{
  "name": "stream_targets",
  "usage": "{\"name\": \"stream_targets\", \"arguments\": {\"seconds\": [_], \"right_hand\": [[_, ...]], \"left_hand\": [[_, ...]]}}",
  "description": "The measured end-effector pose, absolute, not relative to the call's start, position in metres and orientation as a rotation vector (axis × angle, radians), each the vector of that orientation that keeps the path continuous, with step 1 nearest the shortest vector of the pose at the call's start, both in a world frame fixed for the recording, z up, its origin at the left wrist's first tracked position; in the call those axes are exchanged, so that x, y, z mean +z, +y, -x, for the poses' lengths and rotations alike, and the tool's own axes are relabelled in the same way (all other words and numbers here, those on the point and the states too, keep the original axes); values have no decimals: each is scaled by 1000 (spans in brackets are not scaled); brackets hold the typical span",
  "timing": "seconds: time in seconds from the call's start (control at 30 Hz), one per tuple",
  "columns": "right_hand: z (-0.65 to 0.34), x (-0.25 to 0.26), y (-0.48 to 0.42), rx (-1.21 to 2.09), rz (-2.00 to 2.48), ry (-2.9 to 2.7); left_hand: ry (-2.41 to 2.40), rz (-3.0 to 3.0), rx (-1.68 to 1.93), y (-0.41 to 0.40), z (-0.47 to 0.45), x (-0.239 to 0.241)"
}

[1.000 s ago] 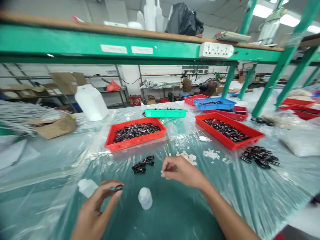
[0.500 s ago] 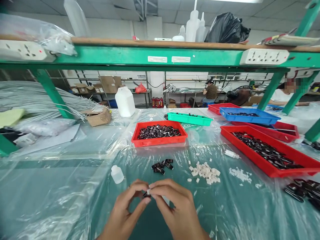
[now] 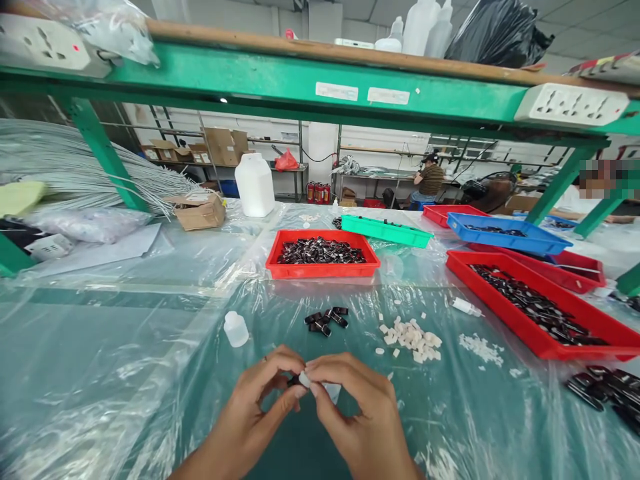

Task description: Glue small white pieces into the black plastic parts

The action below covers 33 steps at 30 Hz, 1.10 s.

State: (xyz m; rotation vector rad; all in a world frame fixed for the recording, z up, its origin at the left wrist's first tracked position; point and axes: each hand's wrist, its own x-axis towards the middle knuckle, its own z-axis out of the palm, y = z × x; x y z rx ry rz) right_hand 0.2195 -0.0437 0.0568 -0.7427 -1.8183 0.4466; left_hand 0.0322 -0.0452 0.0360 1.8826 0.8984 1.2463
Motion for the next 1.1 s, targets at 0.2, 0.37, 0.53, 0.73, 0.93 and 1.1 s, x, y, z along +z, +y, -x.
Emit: {"name": "stream_targets", "arguments": {"seconds": [0.2,0.37,0.53,0.73,0.93,1.1], "right_hand": [[-219,58,-45,445,775,-1835],[-220,58,-44,454,793,-1840],[-222,56,-47,396,784,-1857],[-221,50,-50,243,699,-1914],[-223,52,-54,51,659,-2008],[-222,58,-59,-17,671,-2032]], "left_hand": [[885,-1896,1215,-45,-33,38],[879,-1893,1198,-46,-35,38],[879,-1859,1206,-49,-36,38],[918,-1771,1252,-51,-40,34],[884,-1704,1294,-53,-44,28],[930,-1622,1357,-54,-43,19]]}}
